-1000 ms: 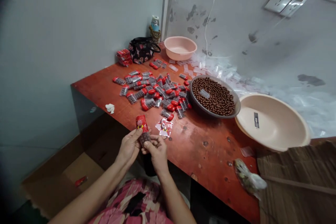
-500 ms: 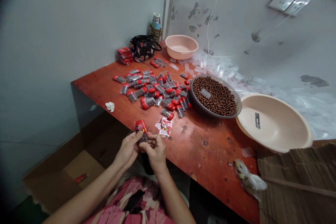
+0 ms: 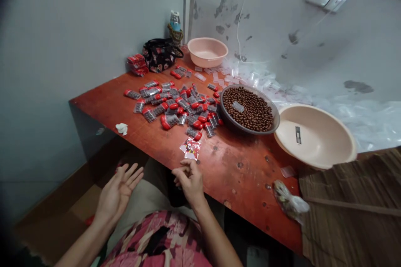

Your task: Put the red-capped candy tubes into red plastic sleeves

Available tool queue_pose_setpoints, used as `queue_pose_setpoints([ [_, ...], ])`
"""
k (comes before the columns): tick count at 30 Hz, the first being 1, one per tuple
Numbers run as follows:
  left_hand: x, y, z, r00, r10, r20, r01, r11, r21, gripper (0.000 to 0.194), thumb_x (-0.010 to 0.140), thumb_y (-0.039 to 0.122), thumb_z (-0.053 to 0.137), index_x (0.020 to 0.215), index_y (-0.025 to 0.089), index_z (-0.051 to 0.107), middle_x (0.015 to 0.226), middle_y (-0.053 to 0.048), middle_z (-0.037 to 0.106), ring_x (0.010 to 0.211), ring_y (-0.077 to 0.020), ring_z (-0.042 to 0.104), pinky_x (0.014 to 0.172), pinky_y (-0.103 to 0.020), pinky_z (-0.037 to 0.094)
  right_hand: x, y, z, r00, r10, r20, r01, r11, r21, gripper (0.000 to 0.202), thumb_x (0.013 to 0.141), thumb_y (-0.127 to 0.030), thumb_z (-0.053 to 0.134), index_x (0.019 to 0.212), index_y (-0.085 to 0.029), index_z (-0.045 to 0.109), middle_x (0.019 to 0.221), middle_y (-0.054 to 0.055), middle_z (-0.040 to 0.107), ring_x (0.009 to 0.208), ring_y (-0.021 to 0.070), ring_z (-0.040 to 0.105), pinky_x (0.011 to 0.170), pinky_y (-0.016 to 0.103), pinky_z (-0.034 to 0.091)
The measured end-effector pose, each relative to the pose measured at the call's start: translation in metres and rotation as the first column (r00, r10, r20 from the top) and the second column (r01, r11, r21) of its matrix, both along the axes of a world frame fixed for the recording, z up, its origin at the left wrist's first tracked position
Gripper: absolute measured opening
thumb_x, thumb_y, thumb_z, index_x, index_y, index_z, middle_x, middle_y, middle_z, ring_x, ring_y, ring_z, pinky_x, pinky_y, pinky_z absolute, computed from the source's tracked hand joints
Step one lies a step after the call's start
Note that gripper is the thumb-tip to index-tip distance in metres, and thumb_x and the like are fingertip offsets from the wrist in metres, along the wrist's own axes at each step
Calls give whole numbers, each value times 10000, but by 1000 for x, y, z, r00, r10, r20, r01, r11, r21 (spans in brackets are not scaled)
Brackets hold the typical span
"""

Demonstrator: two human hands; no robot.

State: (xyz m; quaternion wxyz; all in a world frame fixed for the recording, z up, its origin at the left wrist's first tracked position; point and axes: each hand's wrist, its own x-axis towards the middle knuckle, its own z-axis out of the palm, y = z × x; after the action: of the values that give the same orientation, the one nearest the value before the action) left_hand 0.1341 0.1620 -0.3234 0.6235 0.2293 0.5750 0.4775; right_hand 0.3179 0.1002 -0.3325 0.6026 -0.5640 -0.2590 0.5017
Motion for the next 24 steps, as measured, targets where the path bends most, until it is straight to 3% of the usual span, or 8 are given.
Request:
queue_pose_setpoints([
  [3, 33, 3, 2, 862, -271, -428, 398, 885, 242, 362, 716, 358, 594, 1051, 219, 596, 1157, -87, 573, 1056, -258, 525, 956, -417, 357, 19, -8, 0, 995, -65, 79, 68, 997, -39, 181, 767, -320, 560, 873, -185, 504, 545, -47, 556, 410, 78, 500, 388, 176, 400],
  [5, 65, 11, 2, 616, -340, -711, 720, 609, 332, 393, 716, 336, 596, 1099, 250, 576, 1189, -58, 557, 1147, -253, 443, 1017, -414, 269, 27, -12, -1, 989, -103, 109, 110, 992, -61, 179, 773, -336, 552, 853, -179, 521, 548, -41, 554, 413, 78, 500, 385, 173, 391],
  [6, 81, 15, 0, 488, -316, -814, 829, 459, 319, 410, 726, 332, 586, 1126, 245, 558, 1207, -60, 543, 1190, -260, 390, 1032, -434, 225, 31, -13, -2, 986, -116, 119, 124, 990, -67, 180, 772, -339, 554, 845, -176, 526, 546, -40, 551, 415, 78, 501, 388, 172, 392],
  [8, 107, 24, -8, 278, -200, -939, 933, 290, 214, 405, 758, 314, 550, 1153, 227, 537, 1262, -79, 489, 1239, -285, 304, 1031, -490, 175, 36, -17, -4, 981, -139, 135, 149, 987, -66, 180, 769, -341, 559, 834, -175, 530, 551, -39, 550, 426, 80, 508, 401, 176, 402],
  [11, 125, 32, -23, 118, -53, -992, 969, 223, 103, 347, 793, 288, 498, 1127, 216, 557, 1280, -98, 465, 1243, -310, 288, 1008, -524, 187, 43, -22, -7, 974, -162, 159, 174, 982, -69, 176, 766, -346, 559, 814, -179, 529, 578, -35, 560, 449, 86, 523, 411, 180, 408],
  [14, 126, 34, -36, 130, 4, -992, 971, 204, 128, 298, 815, 261, 457, 1082, 228, 586, 1258, -86, 492, 1235, -298, 307, 1009, -512, 197, 50, -23, -8, 964, -173, 203, 192, 978, -78, 172, 771, -343, 552, 800, -175, 533, 570, -34, 553, 459, 91, 521, 421, 186, 407],
  [21, 119, 27, -28, 390, -113, -914, 907, 217, 360, 334, 802, 198, 472, 1115, 265, 565, 1243, -57, 508, 1239, -243, 319, 1031, -467, 195, 61, 11, -6, 966, -225, 127, 227, 974, -4, 290, 750, -326, 576, 1001, -206, 496, 853, 20, 614, 702, 145, 591, 576, 248, 474],
  [24, 116, 23, -13, 530, -284, -799, 829, 369, 419, 392, 747, 248, 563, 1138, 260, 550, 1246, -59, 506, 1191, -246, 393, 1009, -417, 263, 62, 25, -5, 986, -163, -26, 164, 985, 57, 314, 731, -277, 600, 1012, -207, 478, 679, -38, 583, 560, 100, 535, 543, 220, 438],
])
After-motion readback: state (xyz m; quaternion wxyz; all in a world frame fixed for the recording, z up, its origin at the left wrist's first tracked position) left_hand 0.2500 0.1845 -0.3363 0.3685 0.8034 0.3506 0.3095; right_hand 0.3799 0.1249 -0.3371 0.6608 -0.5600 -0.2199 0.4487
